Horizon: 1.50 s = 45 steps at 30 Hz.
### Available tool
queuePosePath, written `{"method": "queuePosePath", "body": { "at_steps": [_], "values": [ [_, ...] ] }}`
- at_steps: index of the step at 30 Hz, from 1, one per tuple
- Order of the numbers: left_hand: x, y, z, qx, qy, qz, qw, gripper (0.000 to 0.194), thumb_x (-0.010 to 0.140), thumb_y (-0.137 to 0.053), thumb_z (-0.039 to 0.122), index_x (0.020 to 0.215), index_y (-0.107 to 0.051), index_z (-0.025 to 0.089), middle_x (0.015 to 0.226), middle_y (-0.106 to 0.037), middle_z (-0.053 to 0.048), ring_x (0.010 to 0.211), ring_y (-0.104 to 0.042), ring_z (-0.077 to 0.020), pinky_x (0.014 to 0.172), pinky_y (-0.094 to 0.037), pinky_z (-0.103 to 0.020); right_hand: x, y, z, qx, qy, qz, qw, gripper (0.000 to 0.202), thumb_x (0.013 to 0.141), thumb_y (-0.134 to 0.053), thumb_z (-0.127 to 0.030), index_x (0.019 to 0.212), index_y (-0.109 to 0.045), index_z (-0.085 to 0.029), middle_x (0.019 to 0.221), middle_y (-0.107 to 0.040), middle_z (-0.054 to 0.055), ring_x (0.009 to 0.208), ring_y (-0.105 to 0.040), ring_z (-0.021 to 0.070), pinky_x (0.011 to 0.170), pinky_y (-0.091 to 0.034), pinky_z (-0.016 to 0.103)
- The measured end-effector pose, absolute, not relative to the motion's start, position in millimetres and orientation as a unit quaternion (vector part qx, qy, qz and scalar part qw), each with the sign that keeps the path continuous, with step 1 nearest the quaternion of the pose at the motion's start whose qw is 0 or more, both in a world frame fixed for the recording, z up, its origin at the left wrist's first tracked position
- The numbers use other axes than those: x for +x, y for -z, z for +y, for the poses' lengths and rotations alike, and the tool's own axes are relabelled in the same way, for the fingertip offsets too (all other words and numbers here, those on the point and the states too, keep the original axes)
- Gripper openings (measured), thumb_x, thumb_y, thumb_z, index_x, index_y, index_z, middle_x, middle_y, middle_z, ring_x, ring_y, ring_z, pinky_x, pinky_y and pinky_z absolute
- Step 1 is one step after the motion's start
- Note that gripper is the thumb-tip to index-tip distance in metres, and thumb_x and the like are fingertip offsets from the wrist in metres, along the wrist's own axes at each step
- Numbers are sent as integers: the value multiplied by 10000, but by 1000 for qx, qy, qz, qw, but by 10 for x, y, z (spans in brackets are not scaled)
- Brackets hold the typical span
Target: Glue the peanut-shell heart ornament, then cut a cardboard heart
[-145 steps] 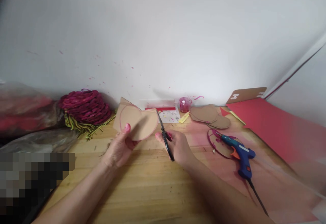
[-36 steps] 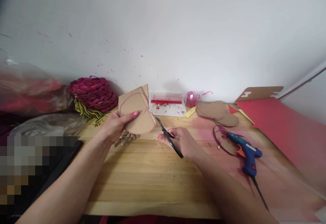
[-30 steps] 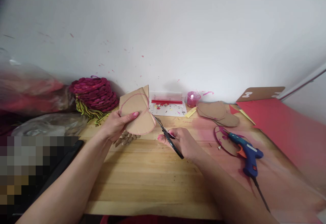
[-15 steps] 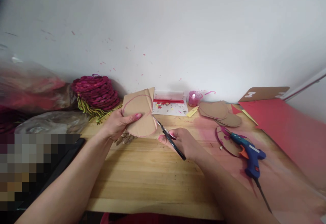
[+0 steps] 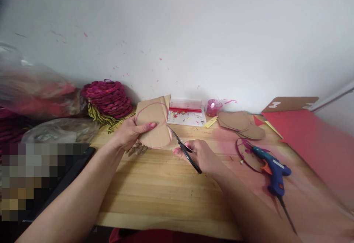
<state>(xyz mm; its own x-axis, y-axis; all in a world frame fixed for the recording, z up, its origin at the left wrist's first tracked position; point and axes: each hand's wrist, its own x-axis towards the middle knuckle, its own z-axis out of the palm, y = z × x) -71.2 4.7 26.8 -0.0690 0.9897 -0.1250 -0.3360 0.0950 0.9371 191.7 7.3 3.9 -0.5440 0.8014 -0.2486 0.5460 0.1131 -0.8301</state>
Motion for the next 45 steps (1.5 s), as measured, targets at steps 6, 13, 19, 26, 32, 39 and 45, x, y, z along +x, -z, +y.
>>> {"method": "queuePosePath", "body": {
  "at_steps": [6,13,19,26,32,39,45],
  "values": [
    [-668,-204,35,381,-551,454,588,576,590,-943,286,1106,-733,139,1051,-777,-120,831,-736,-217,744,-628,-311,1923,67,113,-472,-492,-720,126,488,890,-609,-575,625,-407,-218,399,-391,-81,315,-439,96,331,-297,208],
    [-675,-231,46,369,-560,457,584,586,569,-951,265,1097,-734,135,1057,-778,-125,844,-743,-220,742,-631,-299,1942,54,139,-470,-515,-707,117,465,870,-636,-564,648,-448,-202,466,-448,-76,320,-472,83,324,-305,188],
    [-694,-255,52,352,-574,465,575,562,552,-958,263,1049,-742,114,1016,-785,-126,826,-748,-212,763,-630,-294,1930,-12,141,-465,-537,-694,119,413,863,-652,-538,689,-519,-188,476,-474,-75,318,-493,88,319,-337,181],
    [-675,-249,48,353,-570,465,578,560,550,-959,266,1045,-740,125,1029,-785,-130,823,-748,-207,753,-629,-280,1898,-16,110,-466,-553,-679,125,436,860,-651,-548,665,-496,-191,482,-484,-72,306,-470,79,309,-322,181],
    [-681,-251,46,359,-569,460,579,555,565,-952,270,1056,-738,126,1049,-781,-132,836,-746,-206,766,-627,-281,1894,-14,95,-474,-547,-679,121,478,851,-651,-581,628,-462,-203,420,-438,-75,293,-458,94,298,-306,194],
    [-681,-264,42,356,-565,468,578,594,533,-960,277,1064,-738,131,1053,-779,-142,854,-748,-241,773,-629,-325,1938,65,118,-486,-536,-678,128,495,828,-673,-605,638,-454,-203,438,-433,-88,295,-413,69,307,-292,197],
    [-666,-254,33,355,-552,480,582,592,536,-958,287,1067,-736,148,1055,-779,-131,852,-749,-248,739,-627,-320,1926,93,129,-485,-537,-680,119,498,834,-656,-609,629,-462,-198,456,-460,-74,290,-447,79,305,-293,197]
  ]
}}
